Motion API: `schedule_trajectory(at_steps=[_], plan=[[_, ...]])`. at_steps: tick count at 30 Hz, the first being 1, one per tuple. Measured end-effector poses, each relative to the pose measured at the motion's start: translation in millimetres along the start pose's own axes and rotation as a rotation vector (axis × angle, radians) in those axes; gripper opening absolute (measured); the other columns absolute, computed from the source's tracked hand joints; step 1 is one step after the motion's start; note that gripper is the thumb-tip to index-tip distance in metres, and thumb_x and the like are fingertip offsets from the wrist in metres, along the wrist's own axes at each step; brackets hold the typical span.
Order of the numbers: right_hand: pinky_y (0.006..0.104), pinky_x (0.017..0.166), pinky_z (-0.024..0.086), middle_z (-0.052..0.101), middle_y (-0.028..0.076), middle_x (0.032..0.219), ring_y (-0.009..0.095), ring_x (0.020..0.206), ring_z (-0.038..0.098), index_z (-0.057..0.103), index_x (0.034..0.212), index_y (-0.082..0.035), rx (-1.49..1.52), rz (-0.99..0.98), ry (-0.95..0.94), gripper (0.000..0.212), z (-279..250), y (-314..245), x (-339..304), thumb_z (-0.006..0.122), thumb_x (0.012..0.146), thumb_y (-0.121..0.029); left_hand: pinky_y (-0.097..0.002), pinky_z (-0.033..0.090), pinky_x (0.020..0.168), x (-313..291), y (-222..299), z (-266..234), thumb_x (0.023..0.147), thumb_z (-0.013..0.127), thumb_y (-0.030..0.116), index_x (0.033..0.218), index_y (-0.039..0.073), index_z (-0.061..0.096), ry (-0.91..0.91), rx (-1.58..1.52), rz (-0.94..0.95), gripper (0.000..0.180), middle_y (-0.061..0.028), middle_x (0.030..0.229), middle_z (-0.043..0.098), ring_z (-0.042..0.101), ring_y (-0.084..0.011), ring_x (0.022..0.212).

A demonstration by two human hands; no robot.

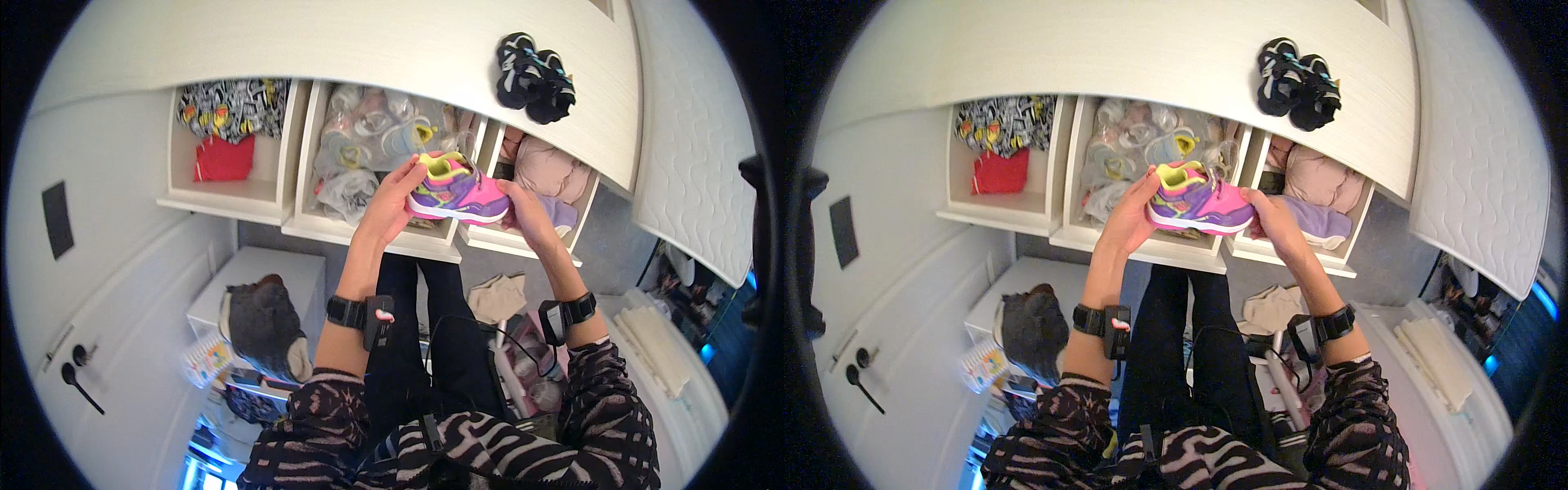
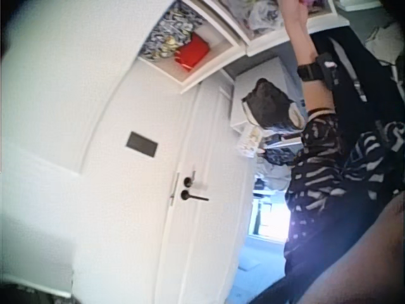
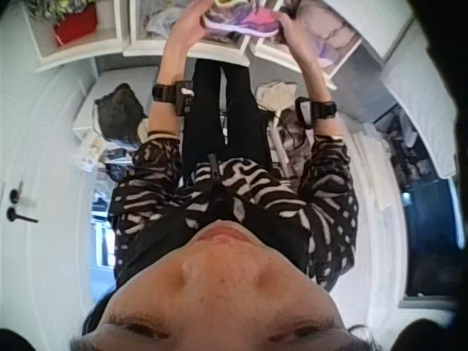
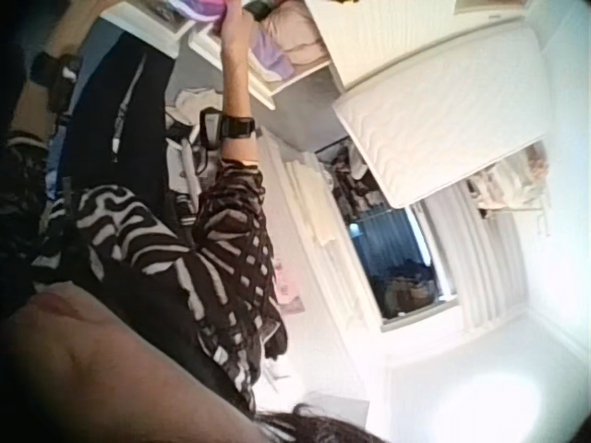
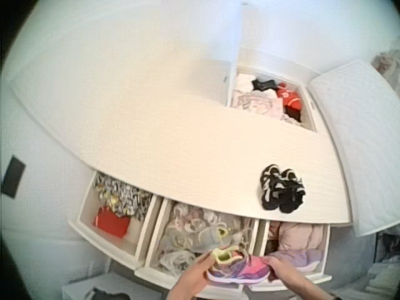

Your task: The person sits on the floor and organizes items in a white drawer. They fold a beige garment and place it in the drawer, then pick up and inspect several pairs of shoes, including black sneakers and colorful children's shoes, before placing them back. Finally, they open another drawer and fold a light green garment.

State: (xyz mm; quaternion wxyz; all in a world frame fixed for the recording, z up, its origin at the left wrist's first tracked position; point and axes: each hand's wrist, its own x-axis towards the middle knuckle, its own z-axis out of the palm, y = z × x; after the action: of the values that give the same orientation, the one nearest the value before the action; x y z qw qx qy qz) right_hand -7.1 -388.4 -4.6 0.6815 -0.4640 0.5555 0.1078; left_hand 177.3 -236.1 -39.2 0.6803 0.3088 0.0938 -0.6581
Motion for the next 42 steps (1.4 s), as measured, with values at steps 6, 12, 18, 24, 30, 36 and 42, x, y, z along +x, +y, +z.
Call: schedule_trajectory(at_steps=[6,12,18,24,30,36,42], plan=[[0.0207,0.047,0.034,0.044,-0.003,0.061,0.007,0.054,0.042,0.051,0.074,-0.013,0.532,0.26,-0.337,0.038,25,11,-19,0.048,0.087,-0.048,-0.0403,0.04,0.1,-5,11,21,0.094,0.051,0.019,0.135,0.003,0.037,0.052,0.012,0.125,0.046,-0.0114,0.125,0.053,0.053,-0.0222,0.114],[0.024,0.066,0.042,0.058,0.001,0.076,0.009,0.068,0.052,0.062,0.092,-0.004,0.079,-0.143,0.054,0.042,26,13,-35,0.05,0.092,-0.043,-0.0323,0.05,0.082,-3,15,32,0.091,0.058,0.021,0.119,-0.001,0.049,0.206,0.177,0.12,0.037,-0.0085,0.106,0.06,0.06,-0.0155,0.095],[0.0274,0.086,0.04,0.062,0.004,0.094,0.013,0.097,0.051,0.062,0.102,0.0,0.028,-0.748,0.071,0.027,18,-32,-57,0.053,0.091,-0.023,-0.0263,0.049,0.077,-11,16,54,0.087,0.064,0.021,0.116,-0.003,0.052,0.116,0.322,0.094,0.039,-0.0065,0.1,0.061,0.059,-0.0101,0.086],[0.0384,0.096,0.033,0.061,0.008,0.102,0.025,0.109,0.048,0.064,0.095,0.0,-0.388,-0.92,-0.098,0.024,21,-72,-70,0.066,0.079,-0.018,-0.0265,0.047,0.084,-29,35,66,0.068,0.081,0.016,0.118,-0.004,0.051,-0.002,0.435,0.187,0.062,-0.0075,0.105,0.06,0.058,-0.0124,0.096],[0.0403,0.099,0.031,0.061,0.009,0.103,0.028,0.117,0.044,0.065,0.089,0.0,-0.362,-0.857,-0.274,0.024,35,-81,-70,0.069,0.076,-0.02,-0.0255,0.051,0.076,-45,51,73,0.065,0.081,0.004,0.116,-0.004,0.051,-0.066,0.501,0.235,0.061,-0.0084,0.101,0.062,0.06,-0.012,0.089],[0.0354,0.09,0.037,0.06,0.005,0.086,0.023,0.098,0.052,0.064,0.08,-0.002,-0.302,-0.856,-0.193,0.024,45,-84,-64,0.078,0.068,-0.017,-0.0241,0.053,0.069,-57,57,80,0.063,0.081,-0.001,0.114,-0.004,0.052,0.018,0.552,0.303,0.058,-0.0082,0.098,0.063,0.061,-0.0113,0.086],[0.0296,0.071,0.038,0.047,0.004,0.071,0.017,0.079,0.046,0.057,0.074,0.0,-0.391,-0.84,-0.282,0.031,48,-88,-64,0.068,0.081,-0.029,-0.0218,0.05,0.061,-58,53,66,0.083,0.068,0.019,0.107,-0.003,0.057,0.158,0.483,0.189,0.035,-0.0055,0.09,0.064,0.06,-0.0081,0.076]])
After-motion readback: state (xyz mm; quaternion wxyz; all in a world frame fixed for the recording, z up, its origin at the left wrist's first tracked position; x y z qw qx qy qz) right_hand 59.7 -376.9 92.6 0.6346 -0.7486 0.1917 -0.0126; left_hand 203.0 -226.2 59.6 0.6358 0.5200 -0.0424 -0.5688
